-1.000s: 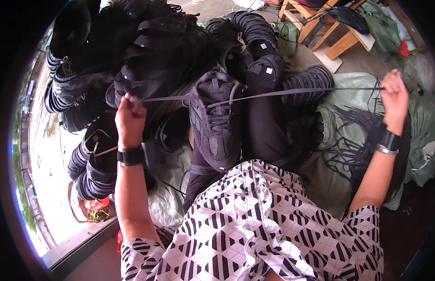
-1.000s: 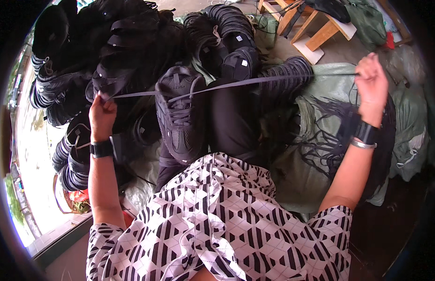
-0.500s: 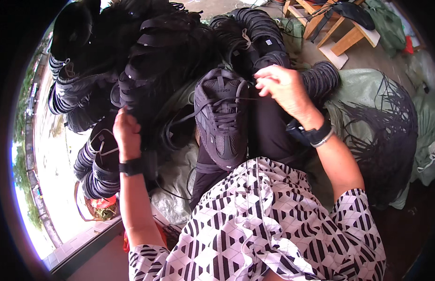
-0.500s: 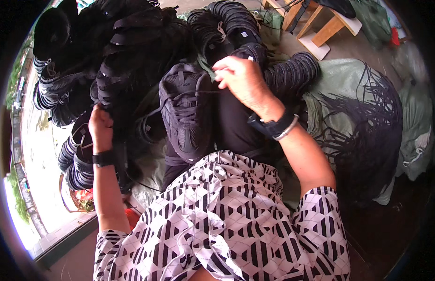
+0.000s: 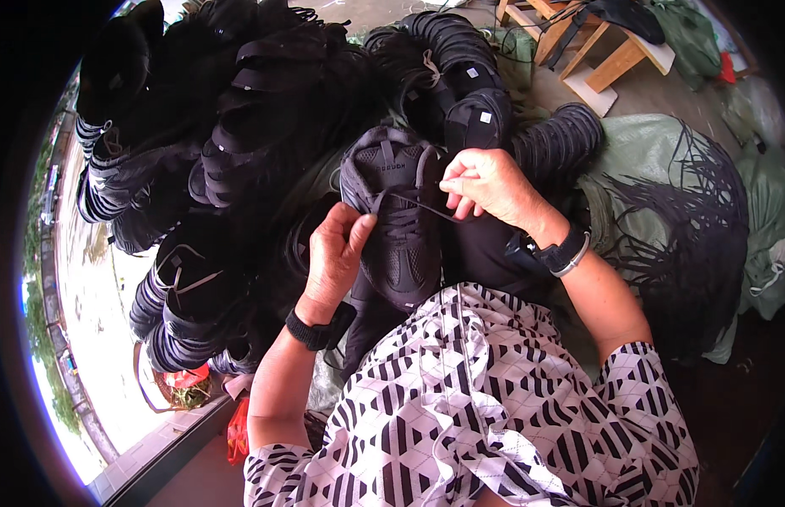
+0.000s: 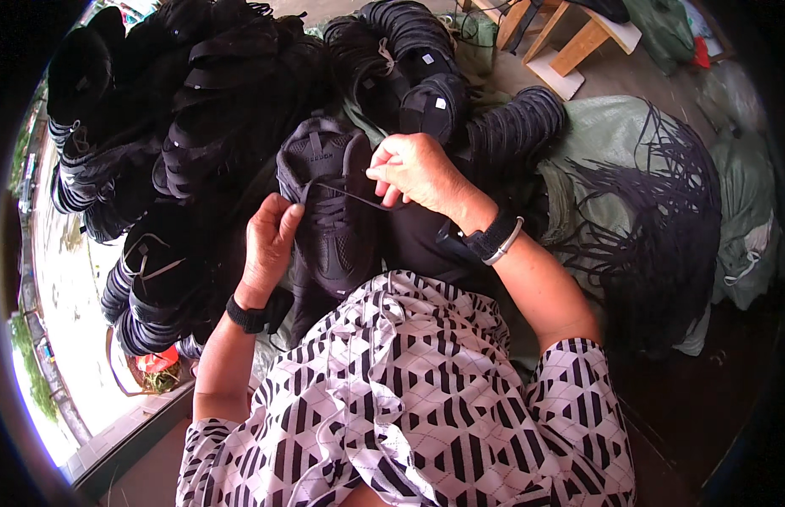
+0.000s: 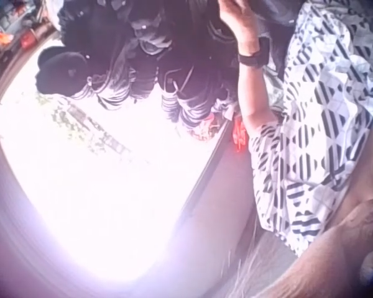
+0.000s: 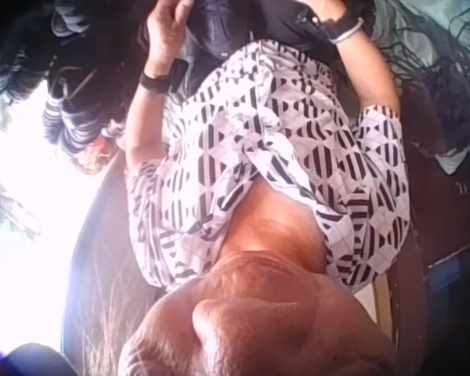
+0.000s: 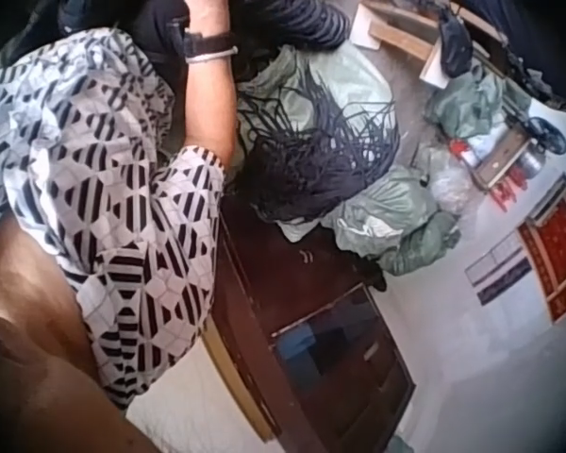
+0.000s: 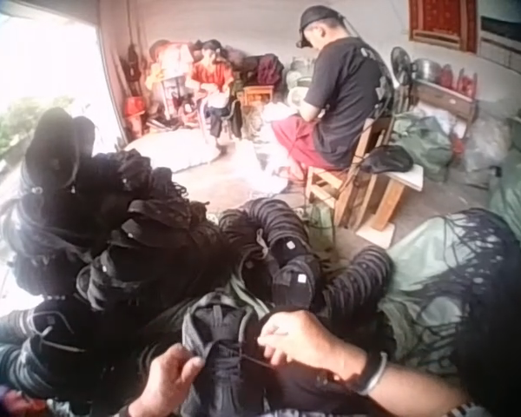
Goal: The recorder is lacing and organizing black sneakers in a factory setting.
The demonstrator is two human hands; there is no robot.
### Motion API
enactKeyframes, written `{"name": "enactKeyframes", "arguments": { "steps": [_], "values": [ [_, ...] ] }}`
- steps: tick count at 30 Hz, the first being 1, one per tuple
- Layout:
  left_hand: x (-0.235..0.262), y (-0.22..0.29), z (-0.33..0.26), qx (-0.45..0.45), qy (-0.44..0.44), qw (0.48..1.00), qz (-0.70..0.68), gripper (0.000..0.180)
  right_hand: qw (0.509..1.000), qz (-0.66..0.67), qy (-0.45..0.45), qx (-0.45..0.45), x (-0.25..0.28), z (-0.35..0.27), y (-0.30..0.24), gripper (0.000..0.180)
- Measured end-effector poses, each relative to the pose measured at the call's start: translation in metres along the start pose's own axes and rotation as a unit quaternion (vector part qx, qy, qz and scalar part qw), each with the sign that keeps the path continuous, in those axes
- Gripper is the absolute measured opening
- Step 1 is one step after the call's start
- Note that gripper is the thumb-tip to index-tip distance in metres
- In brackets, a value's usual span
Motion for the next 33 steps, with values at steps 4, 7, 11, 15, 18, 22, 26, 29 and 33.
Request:
{"name": "enactKeyframes", "arguments": {
  "steps": [4,7,11,15,18,22,26,29,33],
  "values": [
    [0.006,0.003,-0.005,-0.014,-0.116,0.991,0.067,0.027,0.998,-0.038,0.022,0.038,-0.001,0.008,-0.003,0.011],
    [0.013,0.004,-0.005,0.021,-0.022,0.997,-0.064,0.021,0.993,-0.083,0.021,0.077,-0.005,0.014,-0.002,0.012],
    [0.019,-0.001,0.002,-0.005,0.045,0.993,-0.113,0.016,0.941,-0.29,0.08,0.158,-0.015,0.012,-0.014,0.008],
    [0.016,-0.007,-0.001,0.056,0.019,0.988,-0.143,0.016,0.805,-0.499,0.101,0.305,-0.029,0.003,-0.034,0.006],
    [0.008,-0.01,-0.004,0.036,-0.008,0.993,-0.112,0.021,0.791,-0.444,0.092,0.412,-0.02,0.011,-0.023,0.008],
    [0.007,-0.012,-0.003,0.048,0.023,0.982,-0.179,0.023,0.987,-0.131,0.017,0.089,-0.014,0.018,-0.015,0.014],
    [0.007,-0.013,0.001,0.031,0.032,0.975,-0.216,0.022,0.997,-0.057,0.042,0.026,-0.021,0.011,-0.017,0.016],
    [0.007,-0.012,0.0,0.021,0.041,0.985,-0.168,0.019,0.827,-0.474,0.132,0.271,-0.037,0.006,-0.031,0.017],
    [0.006,-0.006,0.003,0.03,0.052,0.989,-0.136,0.018,0.902,-0.317,0.05,0.289,-0.029,0.01,-0.036,0.016]
  ]
}}
Point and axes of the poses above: each hand's wrist, its own z-axis towards the middle knuckle, its own x-axis out of the back of the hand, y = z × x, the point moved 3 cm from there along z, towards the middle knuckle, and after that the axes turned 1 degree about -x, right-handed, at the moved point
